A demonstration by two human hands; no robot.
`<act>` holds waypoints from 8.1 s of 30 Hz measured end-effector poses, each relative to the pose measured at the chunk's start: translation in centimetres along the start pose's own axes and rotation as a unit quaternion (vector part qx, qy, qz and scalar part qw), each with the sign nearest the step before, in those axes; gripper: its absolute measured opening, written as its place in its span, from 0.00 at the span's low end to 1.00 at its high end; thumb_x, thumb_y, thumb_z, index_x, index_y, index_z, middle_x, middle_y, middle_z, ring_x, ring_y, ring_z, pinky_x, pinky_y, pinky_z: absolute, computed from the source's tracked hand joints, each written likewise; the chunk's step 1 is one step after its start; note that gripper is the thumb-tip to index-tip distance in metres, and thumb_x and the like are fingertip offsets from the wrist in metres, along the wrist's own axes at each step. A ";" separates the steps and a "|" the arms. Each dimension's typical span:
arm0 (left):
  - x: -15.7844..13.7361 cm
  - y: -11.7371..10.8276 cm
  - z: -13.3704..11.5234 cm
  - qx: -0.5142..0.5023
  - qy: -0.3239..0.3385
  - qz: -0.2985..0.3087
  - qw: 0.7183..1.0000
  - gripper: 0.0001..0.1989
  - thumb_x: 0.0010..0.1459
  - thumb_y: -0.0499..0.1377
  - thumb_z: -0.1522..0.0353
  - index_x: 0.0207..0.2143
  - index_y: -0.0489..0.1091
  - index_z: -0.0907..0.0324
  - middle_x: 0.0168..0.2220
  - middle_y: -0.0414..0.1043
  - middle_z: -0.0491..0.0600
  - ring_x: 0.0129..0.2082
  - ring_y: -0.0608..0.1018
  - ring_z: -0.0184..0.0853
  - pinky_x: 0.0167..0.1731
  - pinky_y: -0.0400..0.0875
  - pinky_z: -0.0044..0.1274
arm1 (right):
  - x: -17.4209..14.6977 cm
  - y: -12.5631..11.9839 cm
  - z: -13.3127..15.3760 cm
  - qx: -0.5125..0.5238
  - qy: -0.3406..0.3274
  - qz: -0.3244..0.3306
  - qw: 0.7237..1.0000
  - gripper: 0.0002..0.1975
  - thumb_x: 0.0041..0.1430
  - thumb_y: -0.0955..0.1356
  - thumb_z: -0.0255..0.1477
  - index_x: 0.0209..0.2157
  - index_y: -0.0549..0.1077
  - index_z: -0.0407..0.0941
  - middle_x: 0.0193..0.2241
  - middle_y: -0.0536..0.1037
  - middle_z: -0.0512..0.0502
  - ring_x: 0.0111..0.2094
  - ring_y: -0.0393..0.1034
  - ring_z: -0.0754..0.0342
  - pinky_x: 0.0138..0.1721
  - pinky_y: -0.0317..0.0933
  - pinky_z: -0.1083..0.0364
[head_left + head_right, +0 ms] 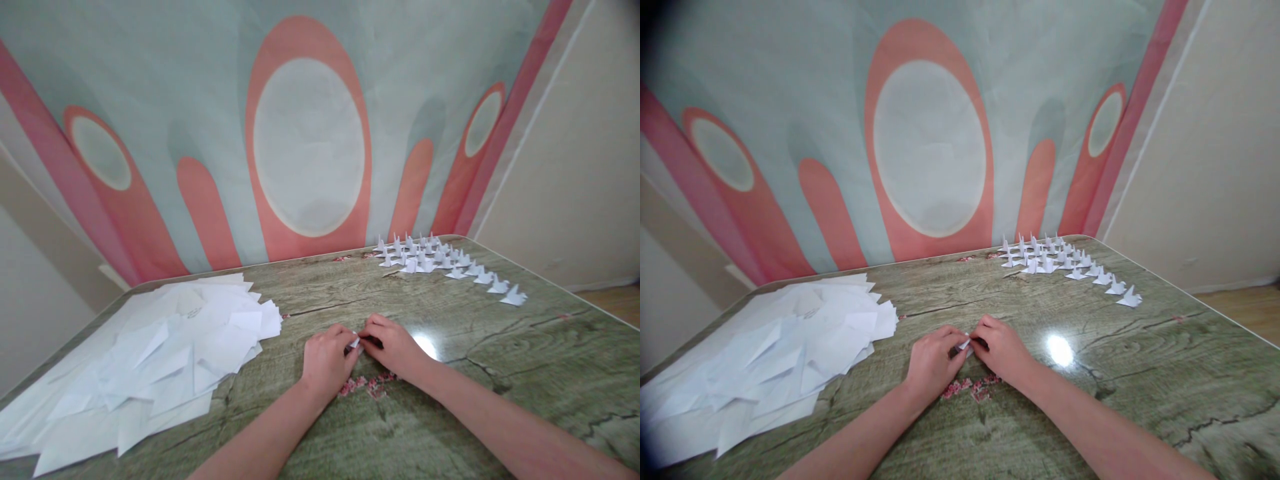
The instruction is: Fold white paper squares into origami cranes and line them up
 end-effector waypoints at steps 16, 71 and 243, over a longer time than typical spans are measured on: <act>-0.1 -0.2 -0.8 0.066 0.029 0.017 0.997 0.12 0.59 0.49 0.68 0.38 0.72 0.55 0.38 0.74 0.48 0.33 0.75 0.35 0.35 0.66 0.25 | -0.4 0.3 1.0 -0.132 -0.049 -0.016 0.990 0.08 0.57 0.63 0.24 0.27 0.73 0.43 0.27 0.68 0.46 0.30 0.63 0.54 0.32 0.58 0.56; -0.2 -2.2 -0.8 0.065 0.141 0.100 0.983 0.18 0.59 0.49 0.56 0.47 0.64 0.55 0.44 0.65 0.50 0.43 0.68 0.39 0.43 0.62 0.31 | -0.7 0.1 3.2 -0.302 -0.082 0.093 0.945 0.06 0.56 0.63 0.22 0.34 0.72 0.40 0.32 0.70 0.44 0.34 0.62 0.50 0.35 0.53 0.52; 1.1 -0.1 4.0 -0.212 0.013 -0.002 0.977 0.09 0.57 0.54 0.68 0.36 0.74 0.54 0.40 0.71 0.48 0.43 0.71 0.35 0.47 0.62 0.28 | 1.9 1.1 -0.1 0.135 0.037 -0.006 0.990 0.07 0.55 0.64 0.28 0.33 0.75 0.46 0.30 0.73 0.46 0.31 0.68 0.54 0.35 0.63 0.55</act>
Point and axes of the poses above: each hand's wrist, its own x-axis towards the middle knuckle, its own y-axis out of the palm, z = x × y, the point moved 4 cm from there along x, towards the middle knuckle
